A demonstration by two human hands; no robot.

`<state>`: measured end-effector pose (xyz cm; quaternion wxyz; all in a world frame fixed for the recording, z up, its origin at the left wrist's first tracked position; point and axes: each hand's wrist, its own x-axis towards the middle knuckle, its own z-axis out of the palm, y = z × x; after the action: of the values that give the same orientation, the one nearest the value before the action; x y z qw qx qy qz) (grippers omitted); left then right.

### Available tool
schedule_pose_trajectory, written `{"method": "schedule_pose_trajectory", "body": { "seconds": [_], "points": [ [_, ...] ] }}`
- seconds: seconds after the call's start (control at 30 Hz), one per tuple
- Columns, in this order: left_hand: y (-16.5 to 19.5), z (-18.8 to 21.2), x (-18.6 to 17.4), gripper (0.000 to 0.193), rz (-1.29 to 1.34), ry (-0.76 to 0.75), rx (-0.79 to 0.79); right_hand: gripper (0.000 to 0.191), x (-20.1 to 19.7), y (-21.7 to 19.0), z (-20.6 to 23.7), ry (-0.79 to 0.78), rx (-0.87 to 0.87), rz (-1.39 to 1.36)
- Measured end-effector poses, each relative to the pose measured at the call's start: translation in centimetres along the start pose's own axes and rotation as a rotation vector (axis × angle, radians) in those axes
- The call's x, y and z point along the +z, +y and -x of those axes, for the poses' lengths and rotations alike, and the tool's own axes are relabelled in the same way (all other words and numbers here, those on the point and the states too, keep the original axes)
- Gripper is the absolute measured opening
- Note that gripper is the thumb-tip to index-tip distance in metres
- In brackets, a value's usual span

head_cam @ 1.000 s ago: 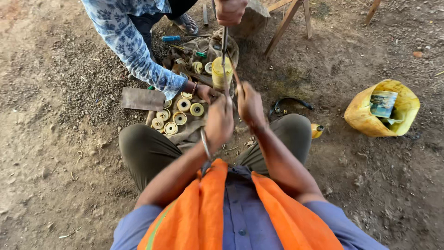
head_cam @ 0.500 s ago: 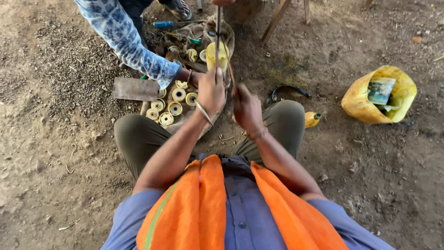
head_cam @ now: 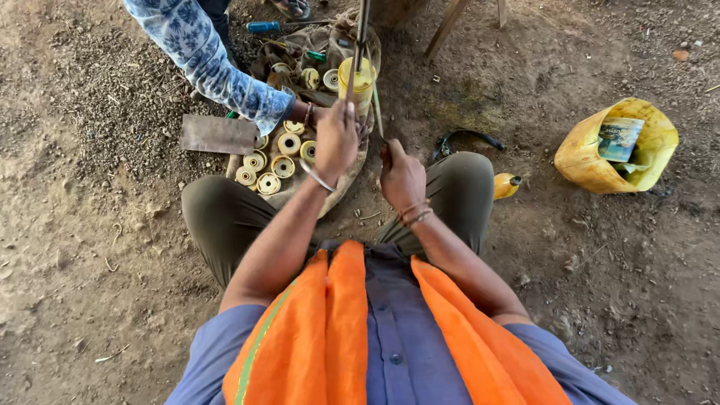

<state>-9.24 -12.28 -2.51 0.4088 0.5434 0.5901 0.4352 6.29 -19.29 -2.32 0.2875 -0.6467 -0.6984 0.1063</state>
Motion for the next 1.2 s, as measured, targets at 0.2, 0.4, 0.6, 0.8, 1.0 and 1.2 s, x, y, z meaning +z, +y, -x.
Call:
{"method": "schedule_pose_trajectory", "body": {
  "seconds": [0.2, 0.4, 0.6, 0.8, 1.0, 1.2],
  "points": [
    [-6.2, 9.2, 0.9, 0.022, -0.454, -0.009, 0.098, 0.021, 3.9, -2.3, -10.6, -0.091, 0.131, -0.244],
    [-3.0, 3.0, -0.1, 0.024, -0.122, 0.036, 0.023, 0.021, 1.8, -1.1, -3.9, -0.219, 0.194, -0.221],
    [-1.5, 1.4, 1.8, 0.027, -0.191, 0.121, 0.102, 0.020, 2.4, -1.6, -1.2, -0.108, 0.085, -0.236],
    [-5.1, 10.7, 1.4, 0.026, -0.203, 0.085, 0.195, 0.029, 3.0, -2.4, -11.5, -0.002, 0.014, -0.273],
    [-1.6, 1.7, 0.2, 0.038, 0.006, 0.018, -0.084, 0.032, 1.1, -1.3, -3.0, -0.190, 0.235, -0.284],
    [-2.1, 5.5, 2.5, 0.032, -0.209, 0.102, 0.037, 0.037, 1.5, -0.9, -7.7, -0.299, 0.277, -0.417]
  ]
}}
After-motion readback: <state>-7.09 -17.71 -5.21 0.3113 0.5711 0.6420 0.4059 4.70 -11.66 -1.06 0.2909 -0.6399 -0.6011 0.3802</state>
